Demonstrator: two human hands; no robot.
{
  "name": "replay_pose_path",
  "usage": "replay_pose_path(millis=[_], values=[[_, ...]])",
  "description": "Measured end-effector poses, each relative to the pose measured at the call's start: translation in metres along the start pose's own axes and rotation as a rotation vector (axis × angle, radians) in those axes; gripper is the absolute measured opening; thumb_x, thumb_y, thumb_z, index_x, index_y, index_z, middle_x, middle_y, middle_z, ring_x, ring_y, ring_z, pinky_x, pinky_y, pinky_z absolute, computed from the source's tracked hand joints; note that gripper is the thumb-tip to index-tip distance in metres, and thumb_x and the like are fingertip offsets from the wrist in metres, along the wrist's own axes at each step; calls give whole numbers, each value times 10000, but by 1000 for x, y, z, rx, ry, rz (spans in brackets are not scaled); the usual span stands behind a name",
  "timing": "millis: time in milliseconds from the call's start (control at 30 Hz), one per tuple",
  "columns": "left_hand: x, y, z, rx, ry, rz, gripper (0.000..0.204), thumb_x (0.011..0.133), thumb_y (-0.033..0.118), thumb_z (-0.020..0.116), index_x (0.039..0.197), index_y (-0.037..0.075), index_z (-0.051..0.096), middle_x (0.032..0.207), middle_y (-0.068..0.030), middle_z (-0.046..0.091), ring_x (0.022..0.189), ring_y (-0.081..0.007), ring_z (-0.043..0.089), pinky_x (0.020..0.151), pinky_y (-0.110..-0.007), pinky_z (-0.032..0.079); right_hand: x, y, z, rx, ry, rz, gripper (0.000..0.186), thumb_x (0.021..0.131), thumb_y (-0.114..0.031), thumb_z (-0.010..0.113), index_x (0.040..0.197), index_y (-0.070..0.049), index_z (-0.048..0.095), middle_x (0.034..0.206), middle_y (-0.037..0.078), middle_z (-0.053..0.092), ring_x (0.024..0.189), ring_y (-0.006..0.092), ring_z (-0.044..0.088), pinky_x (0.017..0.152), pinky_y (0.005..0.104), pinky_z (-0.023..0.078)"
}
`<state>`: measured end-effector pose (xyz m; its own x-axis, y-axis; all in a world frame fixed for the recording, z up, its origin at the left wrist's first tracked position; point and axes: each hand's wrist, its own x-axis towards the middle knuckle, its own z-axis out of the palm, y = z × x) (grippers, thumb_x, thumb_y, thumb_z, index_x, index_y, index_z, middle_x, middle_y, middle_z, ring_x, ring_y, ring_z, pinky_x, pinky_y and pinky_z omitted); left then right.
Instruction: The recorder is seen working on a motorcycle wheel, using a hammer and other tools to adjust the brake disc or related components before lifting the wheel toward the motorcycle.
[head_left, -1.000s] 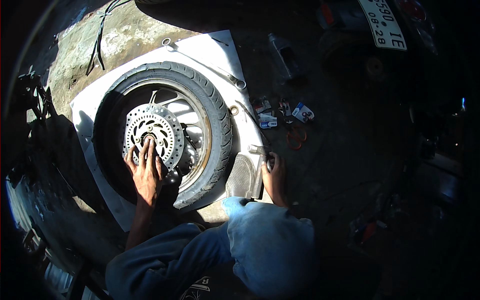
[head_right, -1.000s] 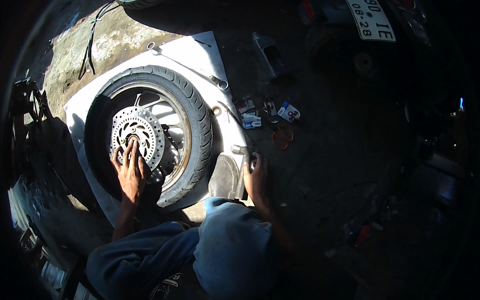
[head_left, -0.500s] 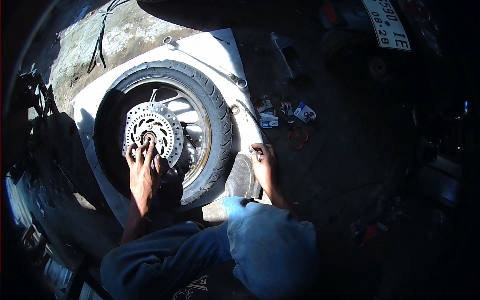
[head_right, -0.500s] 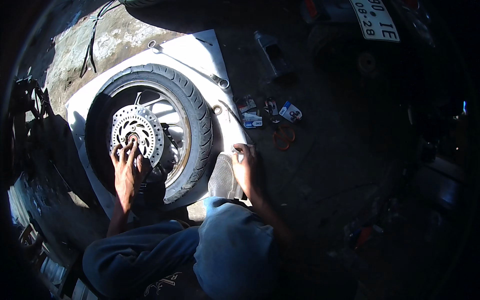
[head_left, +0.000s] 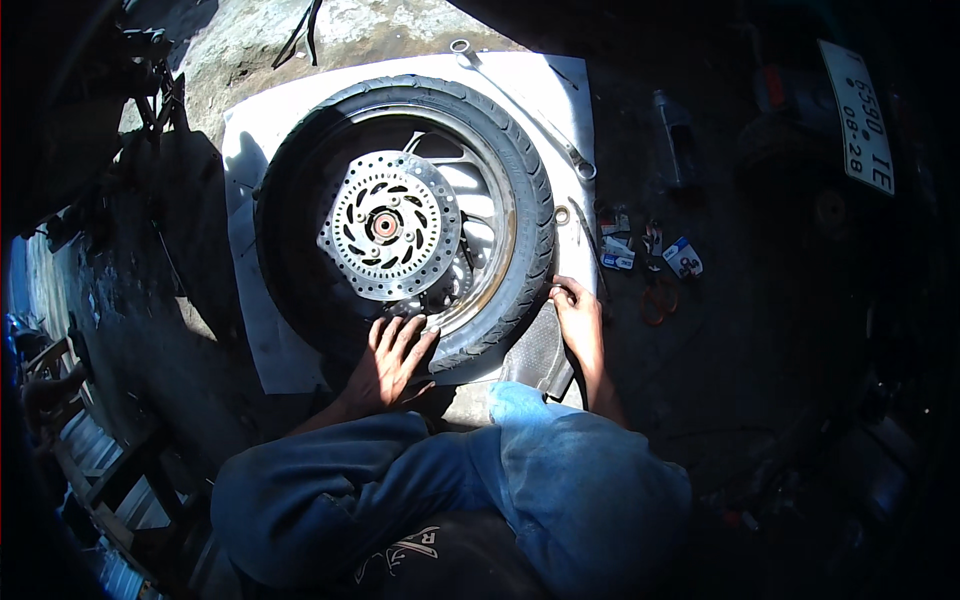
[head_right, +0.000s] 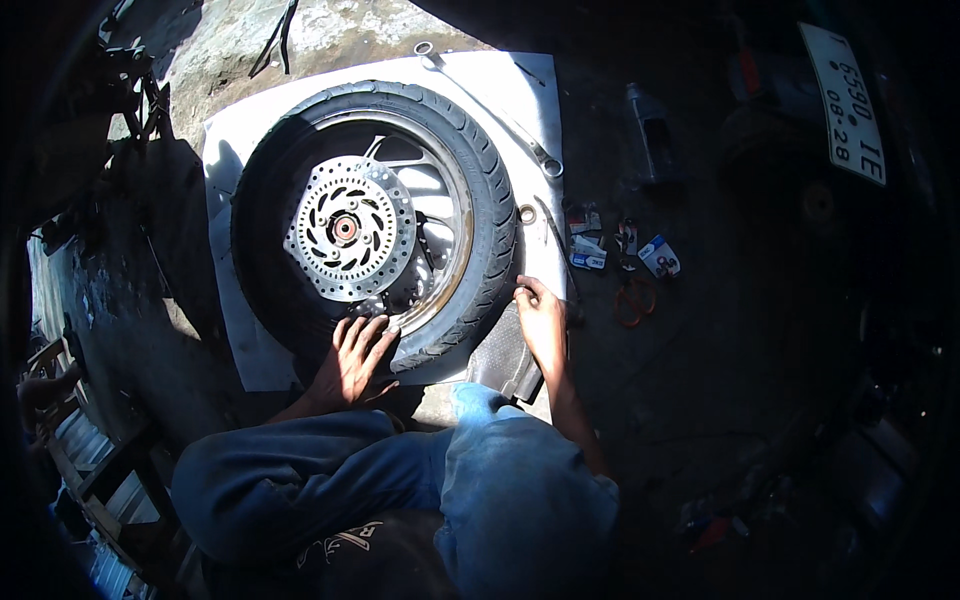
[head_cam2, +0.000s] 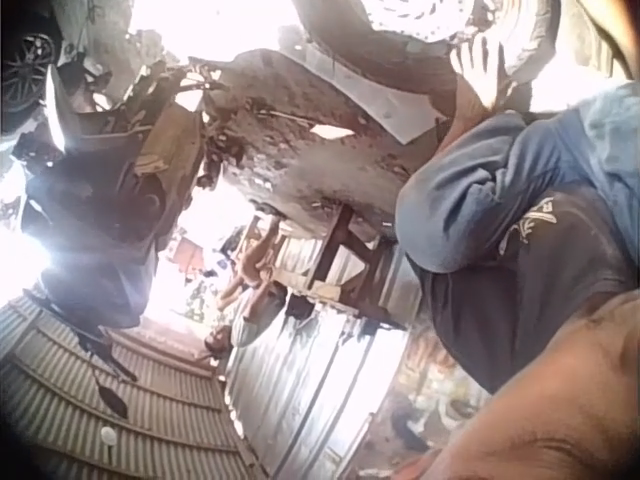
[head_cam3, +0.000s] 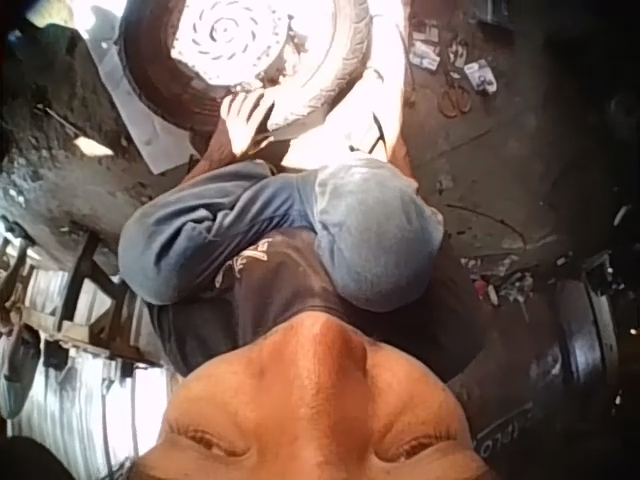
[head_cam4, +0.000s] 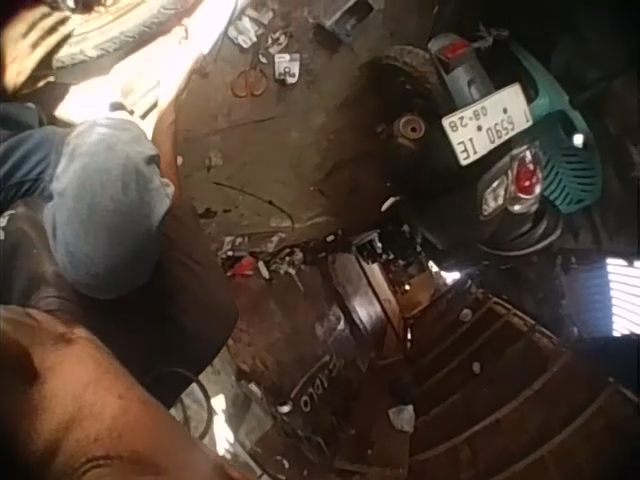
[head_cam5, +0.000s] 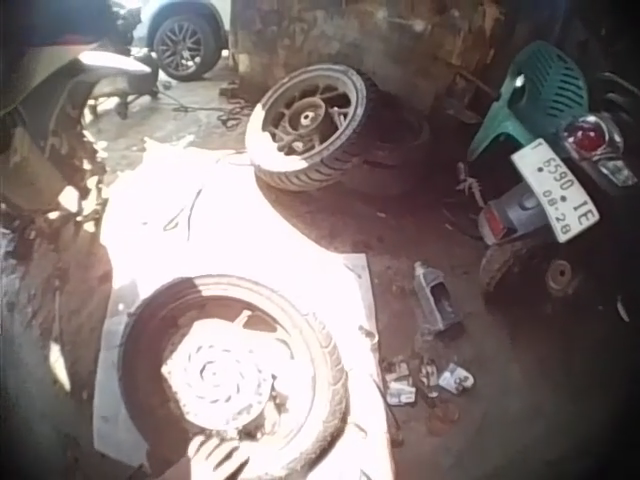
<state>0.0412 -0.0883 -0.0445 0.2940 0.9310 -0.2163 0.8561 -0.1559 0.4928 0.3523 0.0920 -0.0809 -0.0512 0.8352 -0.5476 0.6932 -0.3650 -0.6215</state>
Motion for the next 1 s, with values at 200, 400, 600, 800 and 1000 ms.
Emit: replay_pose_path(millis=[200, 400, 600, 800, 1000], values=[[39, -9, -4, 226, -244, 135, 1195, 699, 270, 835, 1678, 86, 175, 1709, -186, 235, 1169, -386, 604, 1064, -483, 454, -1, -10, 14, -213, 30, -60, 444, 936, -209, 651, 1292, 53, 686, 1226, 287, 712, 1116, 385, 721, 1023, 425, 538], [38, -5, -15, 28, -299, 99, 1384, 623, 267, 956, 1701, 283, 89, 1705, -306, 115, 1084, -409, 632, 944, -473, 501, 9, 0, 13, -298, -9, -152, 499, 961, -247, 619, 1352, 62, 640, 1306, 271, 684, 1196, 397, 670, 1093, 438, 486], [34, 0, -39, -40, -280, 178, 1362, 671, 330, 957, 1697, 303, 61, 1726, -263, 51, 1149, -485, 628, 993, -556, 490, 14, 24, 8, -315, 15, -251, 516, 945, -215, 643, 1335, 122, 616, 1203, 313, 704, 966, 364, 736, 899, 409, 564], [51, 33, -114, -131, -431, 115, 1287, 725, 313, 887, 1693, 300, 39, 1714, -267, 90, 1179, -504, 592, 1042, -562, 479, -44, -25, 19, 1162, -259, 7, 739, 1133, -502, 381, 1647, 1, 212, 1703, 116, 271, 1527, 237, 337, 1268, 382, 263], [52, 29, -55, -178, -248, 162, 1337, 714, 250, 928, 1695, 264, 20, 1717, -260, 68, 1266, -532, 549, 1084, -572, 444, -30, -5, 3, 566, -53, 105, 521, 1121, -383, 497, 1496, -25, 544, 1496, 106, 548, 1364, 193, 520, 1125, 329, 415]])
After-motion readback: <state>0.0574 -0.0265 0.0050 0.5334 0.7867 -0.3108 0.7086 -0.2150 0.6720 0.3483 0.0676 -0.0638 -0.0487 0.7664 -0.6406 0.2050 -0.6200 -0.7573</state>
